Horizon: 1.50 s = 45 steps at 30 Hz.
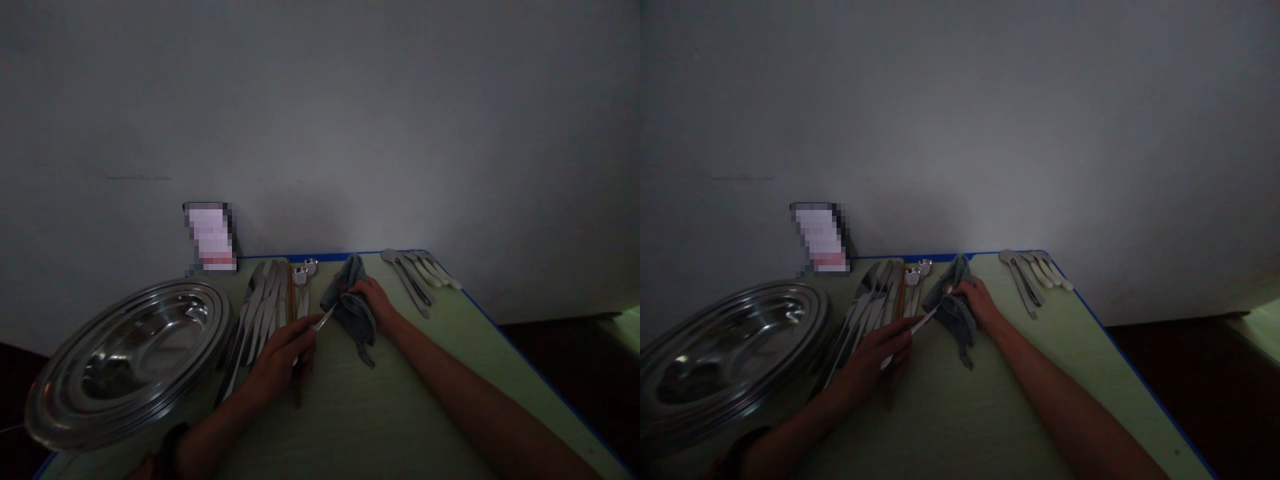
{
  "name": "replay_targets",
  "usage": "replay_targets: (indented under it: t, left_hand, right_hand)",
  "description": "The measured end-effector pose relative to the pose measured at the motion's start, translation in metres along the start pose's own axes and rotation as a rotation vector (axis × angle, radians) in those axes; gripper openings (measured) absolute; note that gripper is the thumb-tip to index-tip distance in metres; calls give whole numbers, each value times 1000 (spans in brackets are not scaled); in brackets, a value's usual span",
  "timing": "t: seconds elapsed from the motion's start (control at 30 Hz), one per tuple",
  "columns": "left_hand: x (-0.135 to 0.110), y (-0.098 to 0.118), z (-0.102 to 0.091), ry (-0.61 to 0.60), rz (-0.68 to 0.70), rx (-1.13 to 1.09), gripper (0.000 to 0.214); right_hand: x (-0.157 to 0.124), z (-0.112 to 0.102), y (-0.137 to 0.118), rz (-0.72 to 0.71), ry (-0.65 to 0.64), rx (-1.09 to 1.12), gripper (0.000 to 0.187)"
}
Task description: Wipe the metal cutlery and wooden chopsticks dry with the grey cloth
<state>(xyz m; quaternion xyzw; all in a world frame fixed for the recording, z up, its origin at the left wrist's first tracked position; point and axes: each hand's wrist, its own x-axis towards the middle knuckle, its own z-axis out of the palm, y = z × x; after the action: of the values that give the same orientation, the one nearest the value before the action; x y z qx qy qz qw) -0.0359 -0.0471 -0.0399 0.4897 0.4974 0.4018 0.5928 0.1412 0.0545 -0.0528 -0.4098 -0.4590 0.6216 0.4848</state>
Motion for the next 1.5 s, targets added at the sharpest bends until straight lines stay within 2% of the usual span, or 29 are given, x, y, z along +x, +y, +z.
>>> replay_targets:
  t: [0.13, 0.37, 0.5, 0.73, 0.87, 1.07, 1.17, 1.3, 1.37, 1.5]
  left_hand:
    - [2, -4, -1, 18, -11, -67, 44]
    - [2, 1, 2, 72, -15, -124, 46]
    - [2, 2, 2, 115, -9, -126, 48]
    - [3, 1, 1, 91, 0, -83, 48]
    - [3, 1, 2, 94, 15, -54, 49]
    - [2, 3, 3, 102, 30, -40, 46]
    - [2, 3, 3, 109, 30, -34, 45]
    - [2, 1, 3, 103, 42, 32, 46]
    - [2, 0, 2, 85, 60, 89, 44]
    - [1, 3, 3, 65, 67, 162, 44]
  right_hand:
    - [-1, 1, -4, 22, 25, 80, 13]
    - [1, 2, -5, 9, 23, 178, 19]
    - [5, 0, 3, -12, 15, 169, 22]
    - [7, -6, 11, -43, -69, 87, 35]
    - [5, -5, 9, -17, -100, 101, 34]
    - [8, -3, 4, 105, -33, 254, 24]
    - [10, -4, 2, 131, -39, 272, 32]
    - [8, -3, -2, 71, -64, 193, 43]
    - [5, -2, -5, 82, -77, 205, 41]
    - [0, -1, -8, 143, -129, 275, 25]
